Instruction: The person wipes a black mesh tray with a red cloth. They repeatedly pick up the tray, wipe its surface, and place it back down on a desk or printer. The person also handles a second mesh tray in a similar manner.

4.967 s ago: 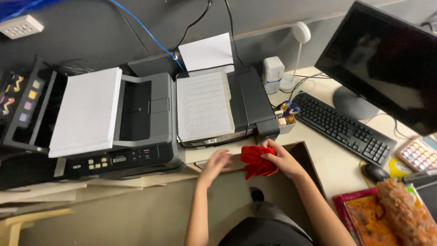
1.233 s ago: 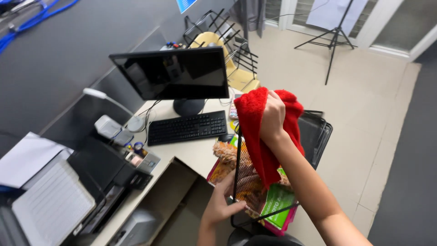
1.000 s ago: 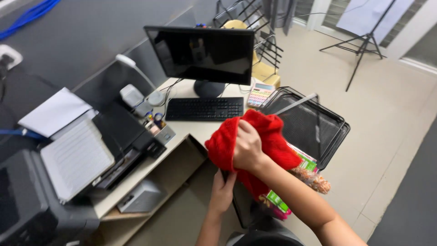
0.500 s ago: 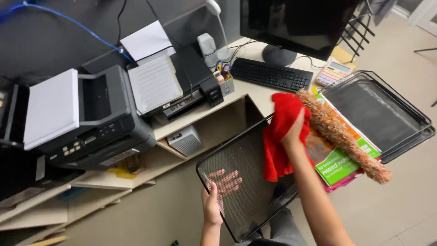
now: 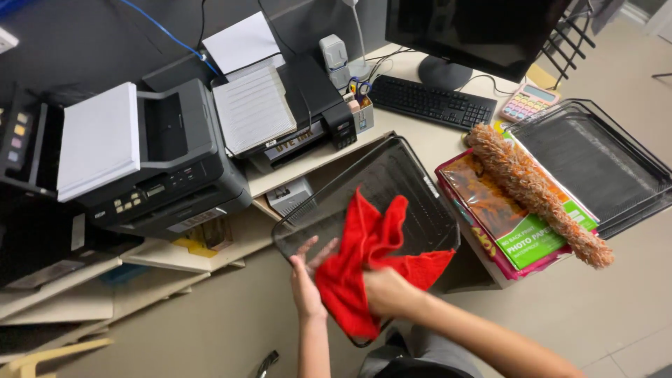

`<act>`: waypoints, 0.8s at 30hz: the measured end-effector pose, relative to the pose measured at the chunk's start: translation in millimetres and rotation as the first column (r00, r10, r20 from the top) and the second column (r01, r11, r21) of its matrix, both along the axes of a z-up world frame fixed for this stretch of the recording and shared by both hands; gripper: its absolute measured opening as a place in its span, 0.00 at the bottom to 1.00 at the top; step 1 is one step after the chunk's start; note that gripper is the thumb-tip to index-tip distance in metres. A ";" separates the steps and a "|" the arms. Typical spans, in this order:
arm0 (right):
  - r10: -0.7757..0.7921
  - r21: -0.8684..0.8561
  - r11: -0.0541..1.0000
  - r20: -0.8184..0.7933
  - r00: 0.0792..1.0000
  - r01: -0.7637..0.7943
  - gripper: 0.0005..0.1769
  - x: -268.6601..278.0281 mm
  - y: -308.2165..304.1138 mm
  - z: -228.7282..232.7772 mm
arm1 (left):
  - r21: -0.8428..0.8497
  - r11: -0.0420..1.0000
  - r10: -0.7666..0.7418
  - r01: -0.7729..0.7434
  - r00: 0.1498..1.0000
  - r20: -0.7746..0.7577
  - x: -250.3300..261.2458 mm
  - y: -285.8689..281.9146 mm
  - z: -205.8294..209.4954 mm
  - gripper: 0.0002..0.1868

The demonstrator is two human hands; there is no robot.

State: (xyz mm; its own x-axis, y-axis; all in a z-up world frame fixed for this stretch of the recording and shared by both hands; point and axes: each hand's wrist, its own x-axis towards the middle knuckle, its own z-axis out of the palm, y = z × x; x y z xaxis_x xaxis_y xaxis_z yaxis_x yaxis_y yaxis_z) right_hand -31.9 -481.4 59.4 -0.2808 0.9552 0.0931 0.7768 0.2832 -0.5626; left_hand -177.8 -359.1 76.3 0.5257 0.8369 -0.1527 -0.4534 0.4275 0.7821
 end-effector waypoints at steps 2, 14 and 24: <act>-0.161 0.543 0.835 0.092 0.983 0.086 0.34 17.9 29.9 51.9 | 0.147 0.987 0.091 -0.071 0.987 -0.135 11.2 -17.6 -3.3 0.40; -0.203 0.518 0.852 0.187 0.961 0.079 0.26 -6.3 23.6 55.4 | 0.111 0.991 0.077 -0.067 0.993 -0.084 23.0 -0.4 2.2 0.42; 0.030 0.345 0.936 0.114 0.993 -0.068 0.25 20.5 61.6 67.7 | 0.273 0.899 0.398 -0.342 0.899 -0.183 23.2 -8.2 1.0 0.46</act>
State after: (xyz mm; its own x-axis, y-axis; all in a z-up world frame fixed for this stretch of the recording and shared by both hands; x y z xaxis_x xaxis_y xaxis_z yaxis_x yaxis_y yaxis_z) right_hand -11.4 -419.9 127.1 -0.3529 0.8533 0.3839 0.8060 0.4856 -0.3384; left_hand -154.6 -367.2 77.3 0.1445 0.9894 -0.0123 -0.3403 0.0614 0.9383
